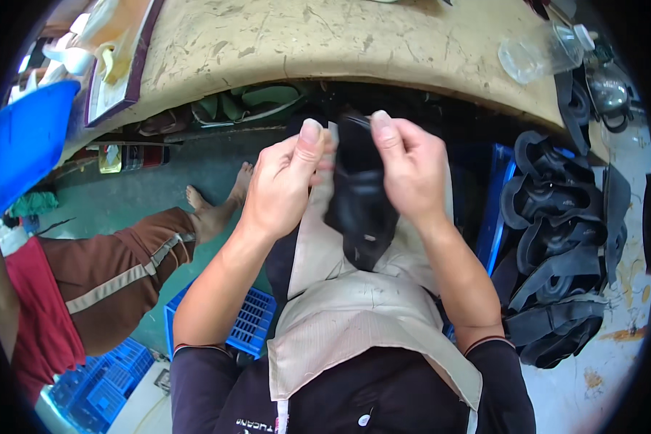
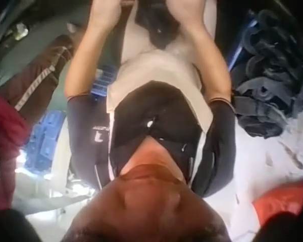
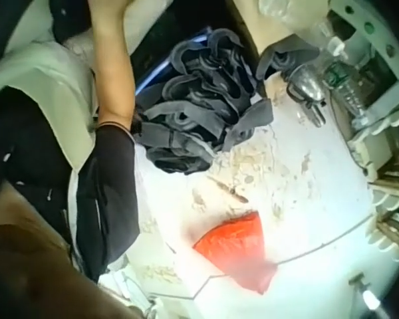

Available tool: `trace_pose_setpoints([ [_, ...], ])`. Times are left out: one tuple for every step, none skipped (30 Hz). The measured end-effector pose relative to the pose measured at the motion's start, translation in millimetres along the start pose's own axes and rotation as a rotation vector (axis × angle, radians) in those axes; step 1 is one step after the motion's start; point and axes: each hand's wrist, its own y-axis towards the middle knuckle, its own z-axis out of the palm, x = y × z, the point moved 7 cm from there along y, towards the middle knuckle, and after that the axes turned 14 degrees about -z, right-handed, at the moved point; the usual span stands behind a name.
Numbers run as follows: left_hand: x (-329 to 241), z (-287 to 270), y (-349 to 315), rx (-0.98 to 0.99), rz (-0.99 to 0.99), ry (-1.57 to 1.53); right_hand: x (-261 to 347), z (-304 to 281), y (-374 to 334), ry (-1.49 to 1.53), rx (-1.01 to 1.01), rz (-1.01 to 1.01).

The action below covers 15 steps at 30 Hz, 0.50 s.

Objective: The recorder is attaching shoe uppers to white soles using a liquid adhesive from a small bottle and manual pressing.

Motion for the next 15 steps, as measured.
trace_pose_setpoints([
  [5,-5,-2,-0.015,0.002,-0.033,5,11,-5,0.149,0.013,-0.06],
  [12,-10,-3,-0.031,0.003,-0.068,9,21,-9,0.296,0.026,-0.12],
  [19,-14,-5,-0.047,0.002,-0.106,12,29,-14,0.441,0.038,-0.178],
  [29,-18,-7,-0.055,-0.012,-0.099,1,32,-18,0.453,0.042,-0.167],
  [36,-24,-9,-0.061,-0.032,-0.241,-22,35,-20,0.467,0.11,-0.071],
  [46,-26,-9,-0.059,-0.053,-0.389,-53,34,-26,0.47,0.174,0.031],
  [57,-27,-10,-0.058,-0.073,-0.539,-83,35,-33,0.47,0.239,0.134],
  [65,-24,-4,-0.039,-0.096,-0.691,-106,37,-41,0.46,0.287,0.24],
  [73,-23,-1,-0.04,-0.107,-0.699,-110,51,-53,0.342,0.38,0.189],
  [78,-22,2,-0.041,-0.086,-0.668,-112,67,-65,0.225,0.475,0.137],
  [86,-23,2,-0.045,-0.068,-0.635,-126,78,-72,0.227,0.482,0.153],
  [93,-24,2,-0.05,-0.05,-0.6,-136,87,-75,0.284,0.47,0.087],
  [100,-24,1,-0.053,-0.032,-0.564,-141,94,-79,0.342,0.456,0.02],
  [109,-25,3,-0.062,-0.046,-0.566,-140,100,-80,0.348,0.465,0.032],
  [116,-30,6,-0.107,-0.057,-0.525,-135,106,-78,0.184,0.529,0.092],
])
